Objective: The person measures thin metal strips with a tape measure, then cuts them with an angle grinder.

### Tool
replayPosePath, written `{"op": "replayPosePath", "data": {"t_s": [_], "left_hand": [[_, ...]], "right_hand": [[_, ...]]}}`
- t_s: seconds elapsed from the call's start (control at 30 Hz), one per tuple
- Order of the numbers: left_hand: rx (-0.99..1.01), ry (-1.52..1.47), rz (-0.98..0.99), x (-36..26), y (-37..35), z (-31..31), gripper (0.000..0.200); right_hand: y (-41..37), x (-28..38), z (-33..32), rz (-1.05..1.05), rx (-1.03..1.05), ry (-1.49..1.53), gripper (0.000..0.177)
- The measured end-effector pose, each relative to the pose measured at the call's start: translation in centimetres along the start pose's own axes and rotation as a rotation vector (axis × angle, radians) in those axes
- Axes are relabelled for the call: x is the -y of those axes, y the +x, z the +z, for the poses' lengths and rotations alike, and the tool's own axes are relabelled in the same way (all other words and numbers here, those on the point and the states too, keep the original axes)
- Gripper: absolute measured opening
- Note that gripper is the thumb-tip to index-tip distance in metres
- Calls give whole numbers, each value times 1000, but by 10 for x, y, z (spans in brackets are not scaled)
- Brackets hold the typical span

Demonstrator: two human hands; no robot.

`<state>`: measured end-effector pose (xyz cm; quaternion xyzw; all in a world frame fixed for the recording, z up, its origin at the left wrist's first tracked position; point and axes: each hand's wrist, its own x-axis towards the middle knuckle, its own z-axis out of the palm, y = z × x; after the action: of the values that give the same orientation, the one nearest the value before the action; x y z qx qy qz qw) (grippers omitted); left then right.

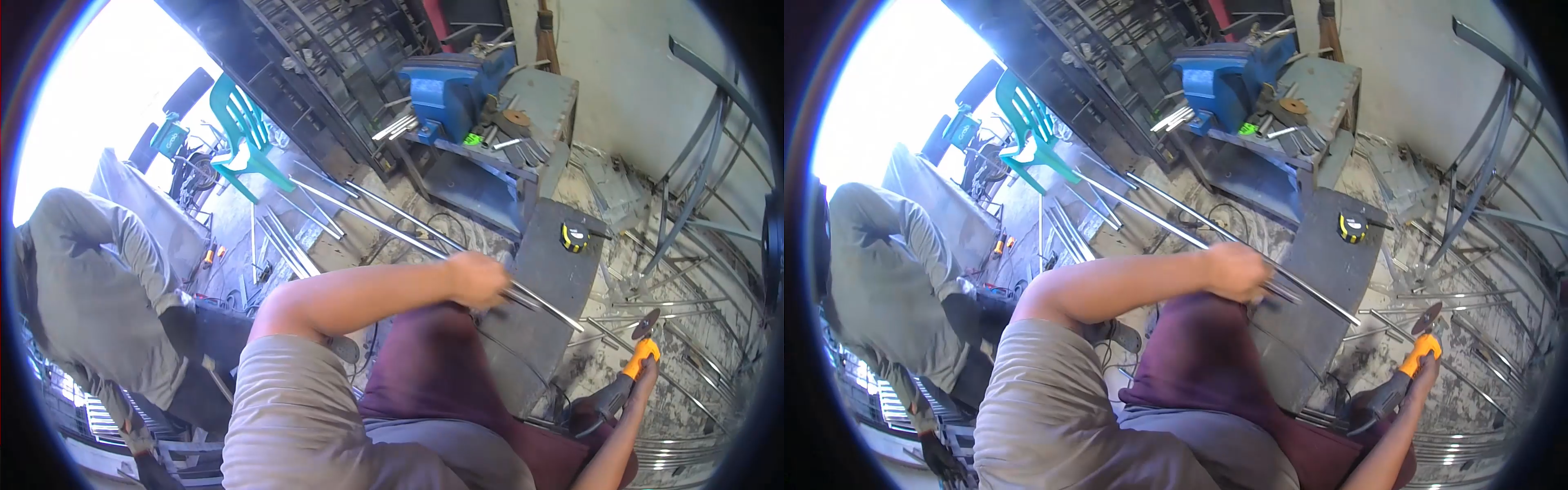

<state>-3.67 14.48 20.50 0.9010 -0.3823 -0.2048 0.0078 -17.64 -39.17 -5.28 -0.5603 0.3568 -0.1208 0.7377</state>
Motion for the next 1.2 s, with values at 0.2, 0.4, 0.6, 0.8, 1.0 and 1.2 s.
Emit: {"op": "replayPosePath", "data": {"t_s": [0.2, 0.4, 0.6, 0.8, 1.0, 1.2], "left_hand": [[165, 37, -469, 206, -98, 93, 32], [25, 357, -848, 339, -158, 182, 39], [173, 189, -1163, 372, -246, 195, 41], [679, 33, -824, 376, -344, 259, 45], [517, 23, -659, 354, -348, 240, 44], [35, -383, -441, 273, -257, 158, 36]], "right_hand": [[38, -54, -44, 56, -113, 8, 37], [14, -62, -25, 166, -248, 84, 40], [9, -52, 6, 218, -228, 54, 41], [15, -46, 31, 228, -198, 52, 42], [16, -55, 26, 232, -191, 100, 43], [12, -60, 4, 245, -181, 150, 44]]}}
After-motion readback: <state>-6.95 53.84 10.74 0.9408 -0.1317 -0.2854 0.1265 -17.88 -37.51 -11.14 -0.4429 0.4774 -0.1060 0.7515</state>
